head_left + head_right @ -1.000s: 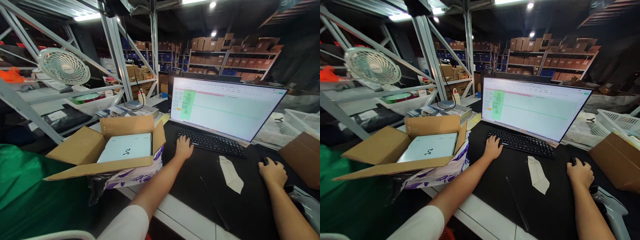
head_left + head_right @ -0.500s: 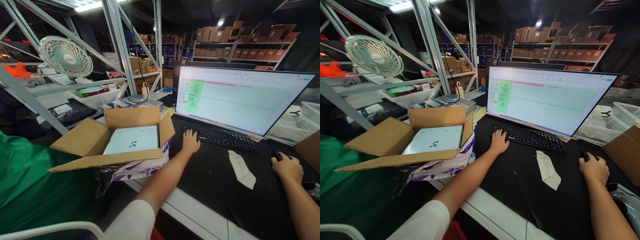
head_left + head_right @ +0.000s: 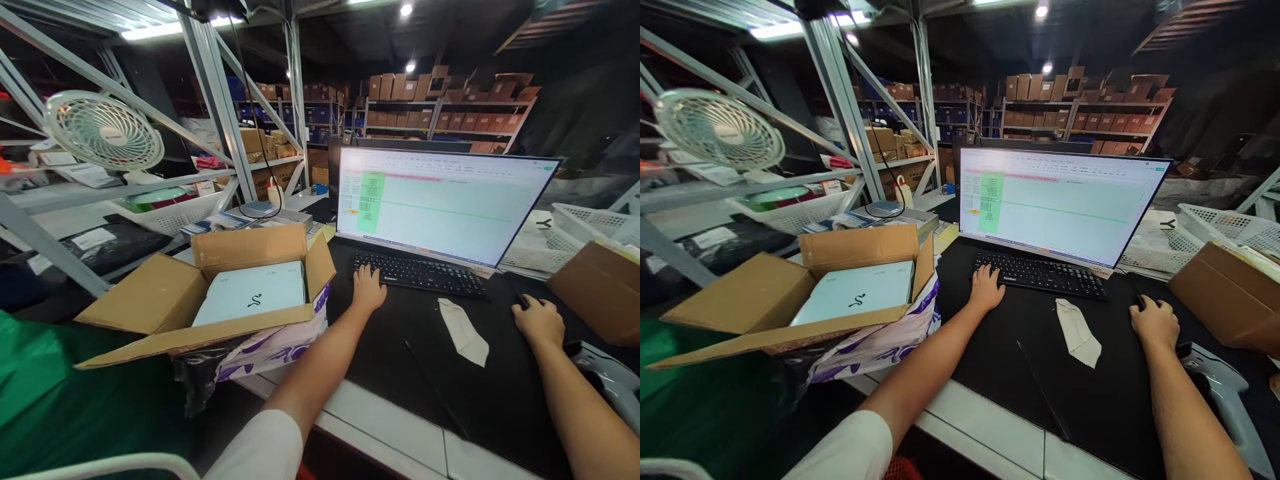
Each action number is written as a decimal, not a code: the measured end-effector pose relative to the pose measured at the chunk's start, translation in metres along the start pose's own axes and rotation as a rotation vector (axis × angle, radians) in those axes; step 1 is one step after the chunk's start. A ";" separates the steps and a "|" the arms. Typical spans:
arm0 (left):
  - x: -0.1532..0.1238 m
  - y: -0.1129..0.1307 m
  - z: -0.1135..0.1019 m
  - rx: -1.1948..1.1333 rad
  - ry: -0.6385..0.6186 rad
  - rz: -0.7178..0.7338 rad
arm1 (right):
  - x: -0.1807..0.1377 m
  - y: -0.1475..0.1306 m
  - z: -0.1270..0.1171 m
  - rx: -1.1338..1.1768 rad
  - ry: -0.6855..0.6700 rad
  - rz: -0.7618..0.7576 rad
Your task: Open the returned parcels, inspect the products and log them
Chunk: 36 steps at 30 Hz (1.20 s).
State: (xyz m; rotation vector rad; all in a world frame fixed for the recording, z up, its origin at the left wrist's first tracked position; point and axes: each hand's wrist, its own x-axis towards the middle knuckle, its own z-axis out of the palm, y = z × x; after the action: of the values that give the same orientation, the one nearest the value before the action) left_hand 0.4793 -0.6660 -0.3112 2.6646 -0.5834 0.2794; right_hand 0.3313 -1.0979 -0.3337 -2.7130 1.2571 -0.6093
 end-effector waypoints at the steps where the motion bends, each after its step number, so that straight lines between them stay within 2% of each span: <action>1: 0.000 0.000 0.000 0.001 0.001 0.000 | 0.000 0.000 0.000 0.001 -0.001 0.000; 8: -0.001 0.002 -0.002 -0.003 0.001 -0.004 | -0.003 -0.002 -0.002 -0.007 0.057 -0.038; 13: -0.001 0.002 -0.002 0.006 0.002 -0.004 | -0.003 -0.003 -0.003 -0.010 0.016 -0.036; 36: -0.001 0.002 -0.001 -0.007 0.019 -0.007 | -0.001 0.000 0.000 0.003 0.023 -0.029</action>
State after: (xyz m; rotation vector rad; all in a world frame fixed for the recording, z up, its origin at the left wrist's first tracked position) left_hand 0.4772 -0.6666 -0.3105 2.6536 -0.5673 0.3001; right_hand 0.3304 -1.0971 -0.3340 -2.7338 1.2235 -0.6459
